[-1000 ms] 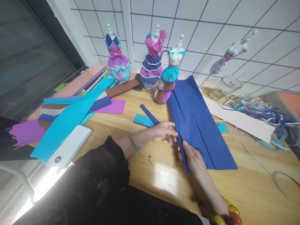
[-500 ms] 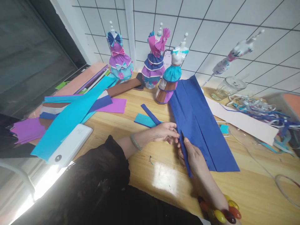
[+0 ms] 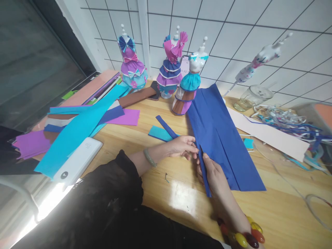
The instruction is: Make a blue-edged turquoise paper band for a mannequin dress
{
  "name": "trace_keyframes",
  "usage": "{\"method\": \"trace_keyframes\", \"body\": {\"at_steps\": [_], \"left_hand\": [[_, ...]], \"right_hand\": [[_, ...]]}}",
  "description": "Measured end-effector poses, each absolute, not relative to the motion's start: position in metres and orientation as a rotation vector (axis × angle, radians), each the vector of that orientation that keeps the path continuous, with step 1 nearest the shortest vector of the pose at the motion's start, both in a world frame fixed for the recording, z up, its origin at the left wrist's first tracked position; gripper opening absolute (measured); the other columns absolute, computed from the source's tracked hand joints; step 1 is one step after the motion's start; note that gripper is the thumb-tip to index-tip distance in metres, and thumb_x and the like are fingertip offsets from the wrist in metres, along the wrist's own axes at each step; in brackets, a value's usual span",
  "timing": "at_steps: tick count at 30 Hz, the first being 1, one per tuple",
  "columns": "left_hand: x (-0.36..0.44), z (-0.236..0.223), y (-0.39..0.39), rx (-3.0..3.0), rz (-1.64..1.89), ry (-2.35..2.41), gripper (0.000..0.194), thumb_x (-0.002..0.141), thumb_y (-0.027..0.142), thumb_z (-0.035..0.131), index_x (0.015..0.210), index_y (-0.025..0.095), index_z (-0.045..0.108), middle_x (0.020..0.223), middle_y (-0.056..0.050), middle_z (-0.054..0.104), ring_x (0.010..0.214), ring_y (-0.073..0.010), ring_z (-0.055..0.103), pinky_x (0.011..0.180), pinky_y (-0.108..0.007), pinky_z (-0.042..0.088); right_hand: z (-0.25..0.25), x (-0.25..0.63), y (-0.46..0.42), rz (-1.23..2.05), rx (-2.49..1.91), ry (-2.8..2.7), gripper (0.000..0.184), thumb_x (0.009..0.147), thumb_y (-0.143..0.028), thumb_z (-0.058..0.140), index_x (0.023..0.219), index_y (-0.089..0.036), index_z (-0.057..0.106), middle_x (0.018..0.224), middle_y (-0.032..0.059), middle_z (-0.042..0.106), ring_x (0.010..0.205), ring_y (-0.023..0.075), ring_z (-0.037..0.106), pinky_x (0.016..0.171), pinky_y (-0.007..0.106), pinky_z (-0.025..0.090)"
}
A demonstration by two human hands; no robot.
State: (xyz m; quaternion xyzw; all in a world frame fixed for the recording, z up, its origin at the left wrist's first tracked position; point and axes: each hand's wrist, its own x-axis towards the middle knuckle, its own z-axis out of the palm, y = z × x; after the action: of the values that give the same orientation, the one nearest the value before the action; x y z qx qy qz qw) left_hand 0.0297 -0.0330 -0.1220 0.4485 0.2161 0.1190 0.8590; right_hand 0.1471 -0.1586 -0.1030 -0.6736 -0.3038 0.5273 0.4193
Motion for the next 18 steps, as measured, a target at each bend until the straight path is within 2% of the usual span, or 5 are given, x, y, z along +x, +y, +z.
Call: {"method": "trace_keyframes", "body": {"at_steps": [5,13,18], "left_hand": [[0.030,-0.124,-0.032,0.925,0.256,0.461,0.028,0.069,0.014,0.069,0.089,0.013,0.049,0.062,0.002,0.058,0.054,-0.0108,0.061,0.044,-0.018,0.045],[0.029,-0.126,-0.032,0.971,0.240,0.395,0.020,0.075,0.015,0.065,0.090,0.013,0.051,0.064,-0.002,0.063,0.052,-0.0105,0.061,0.043,-0.018,0.046],[0.029,-0.125,-0.033,0.966,0.250,0.396,0.020,0.074,0.015,0.066,0.089,0.013,0.052,0.065,-0.002,0.063,0.055,-0.0103,0.061,0.045,-0.018,0.047]], "right_hand": [[-0.102,0.147,-0.158,1.293,-1.685,-0.796,0.046,0.080,-0.065,0.044,0.069,-0.020,0.050,0.047,-0.0044,0.043,0.037,0.0093,0.034,0.035,0.023,0.028],[-0.103,0.152,-0.151,1.251,-1.738,-0.892,0.049,0.082,-0.065,0.041,0.066,-0.019,0.051,0.047,-0.0033,0.047,0.040,0.0103,0.039,0.039,0.024,0.031],[-0.105,0.151,-0.148,1.284,-1.694,-0.855,0.048,0.081,-0.066,0.041,0.069,-0.020,0.050,0.047,-0.0044,0.042,0.038,0.0099,0.034,0.037,0.024,0.029]]}}
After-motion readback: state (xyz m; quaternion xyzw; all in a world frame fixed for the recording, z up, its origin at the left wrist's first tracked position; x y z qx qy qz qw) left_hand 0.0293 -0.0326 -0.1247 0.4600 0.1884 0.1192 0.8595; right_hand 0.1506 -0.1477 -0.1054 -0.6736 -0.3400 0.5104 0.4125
